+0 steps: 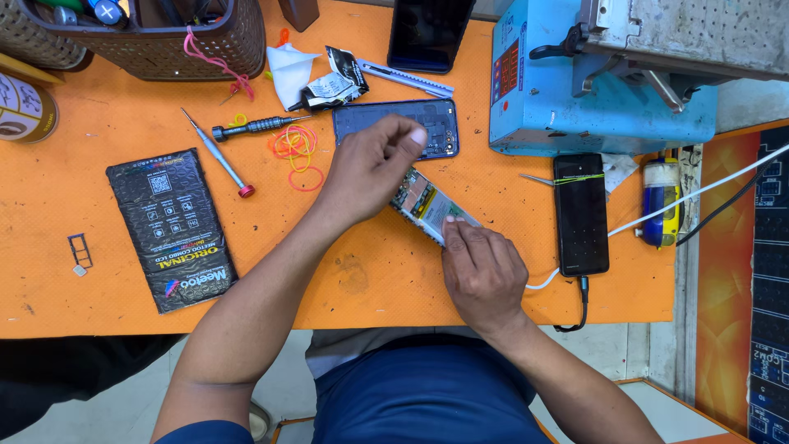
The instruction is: The person disassembles and repairs a mobile phone by removing the internal components using a screwdriver and hands, then handling a replacement battery module and connecting charging cables.
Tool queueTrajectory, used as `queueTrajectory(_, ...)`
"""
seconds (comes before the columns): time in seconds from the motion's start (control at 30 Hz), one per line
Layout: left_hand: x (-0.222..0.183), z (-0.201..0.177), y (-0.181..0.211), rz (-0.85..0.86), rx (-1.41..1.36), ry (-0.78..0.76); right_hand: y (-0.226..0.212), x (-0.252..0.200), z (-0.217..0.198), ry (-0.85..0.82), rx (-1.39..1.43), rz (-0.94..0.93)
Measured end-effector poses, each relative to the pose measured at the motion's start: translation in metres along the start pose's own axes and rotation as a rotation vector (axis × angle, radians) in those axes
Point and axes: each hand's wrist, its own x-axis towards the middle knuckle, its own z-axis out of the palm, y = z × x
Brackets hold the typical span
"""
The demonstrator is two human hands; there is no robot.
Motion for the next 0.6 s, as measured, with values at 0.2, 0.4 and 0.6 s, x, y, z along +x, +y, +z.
queueTrajectory(0.2,-0.004,0.0,-0.012,0.373,0.24,0.081,-0.006,0.008,-0.015,-0.084,0.017,-0.069)
queueTrajectory(0.4,-0.006,-0.007,-0.008,0.387,0.386,0.083,-0.009,0.012,-0.027,-0.275,0.002,-0.081)
queueTrajectory(0.6,-0.006,-0.024,-0.008,0.423,0.463,0.269,-0.009,0.015,-0.032,-0.324,0.009,-0.096)
